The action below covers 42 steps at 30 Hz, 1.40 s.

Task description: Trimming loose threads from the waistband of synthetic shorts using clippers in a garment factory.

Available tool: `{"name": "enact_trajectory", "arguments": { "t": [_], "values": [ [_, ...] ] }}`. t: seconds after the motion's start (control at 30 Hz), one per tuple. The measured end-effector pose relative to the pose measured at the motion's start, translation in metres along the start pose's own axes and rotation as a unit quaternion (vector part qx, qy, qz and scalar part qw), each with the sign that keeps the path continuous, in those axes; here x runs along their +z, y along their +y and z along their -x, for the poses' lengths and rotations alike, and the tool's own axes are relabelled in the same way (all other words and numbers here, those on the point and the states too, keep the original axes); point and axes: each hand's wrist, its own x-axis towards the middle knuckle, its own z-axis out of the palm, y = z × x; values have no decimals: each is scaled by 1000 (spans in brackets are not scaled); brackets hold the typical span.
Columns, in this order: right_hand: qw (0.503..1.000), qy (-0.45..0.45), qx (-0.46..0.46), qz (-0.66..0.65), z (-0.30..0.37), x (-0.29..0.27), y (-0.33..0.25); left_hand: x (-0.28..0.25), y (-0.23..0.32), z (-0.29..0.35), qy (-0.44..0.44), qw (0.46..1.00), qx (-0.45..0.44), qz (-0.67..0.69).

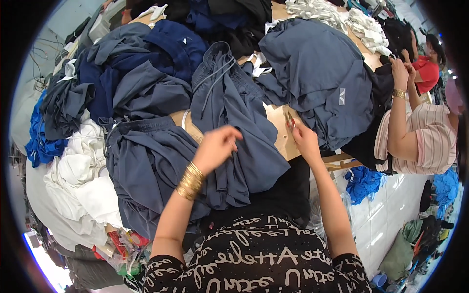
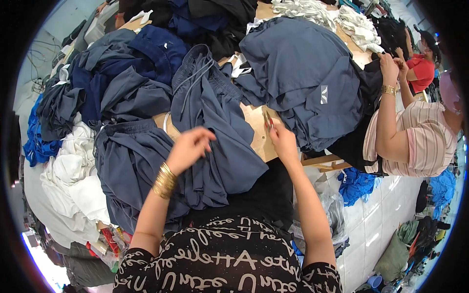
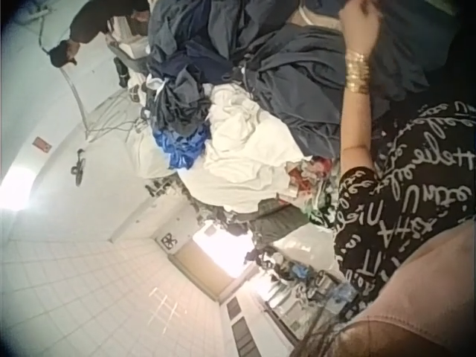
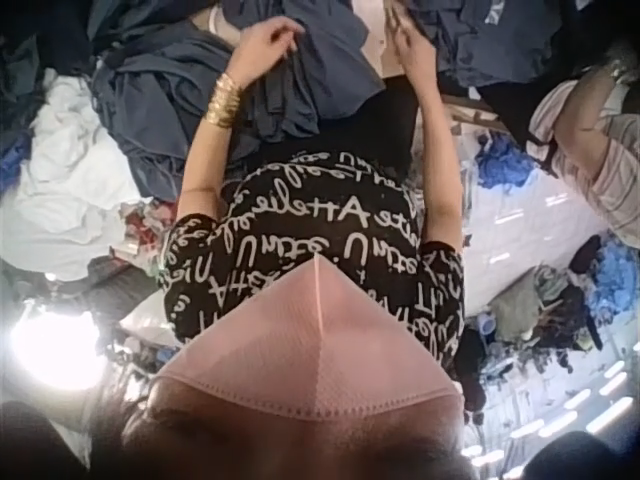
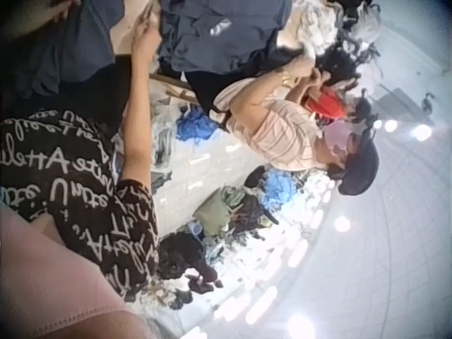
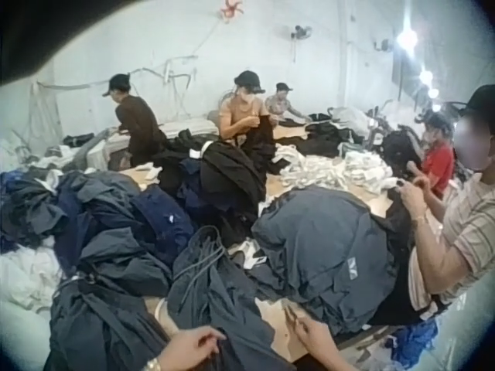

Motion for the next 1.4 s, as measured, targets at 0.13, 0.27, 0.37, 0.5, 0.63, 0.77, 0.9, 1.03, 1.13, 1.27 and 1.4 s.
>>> {"name": "enact_trajectory", "arguments": {
  "t": [0.13,0.27,0.37,0.5,0.63,0.77,0.9,1.03,1.13,1.27,1.4],
  "values": [
    [895,-90,188,-395,37,-38,0,-43,37,-80,107,990,74,47],
    [849,-71,126,-509,51,-49,-19,-45,21,-166,147,989,29,-9],
    [852,-92,90,-507,56,-52,-29,-20,-13,-214,295,923,91,-232],
    [855,-67,64,-510,63,-62,-46,-13,-46,-230,236,922,-54,-303],
    [867,-26,87,-490,77,-81,-39,-28,-47,-214,146,984,-17,103],
    [955,45,37,-292,84,-112,-31,-11,41,-124,-32,929,36,367],
    [959,50,-50,-274,57,-114,-71,-9,79,-55,-59,921,19,385],
    [930,25,-128,-344,46,-77,-104,-7,99,-18,-33,917,4,398],
    [925,44,-212,-312,52,-52,-125,-2,109,-6,-22,915,17,404],
    [921,33,-140,-363,56,-29,-137,-4,105,7,12,902,16,432],
    [949,27,-191,-248,66,-17,-135,-2,106,15,39,892,13,450]
  ]
}}
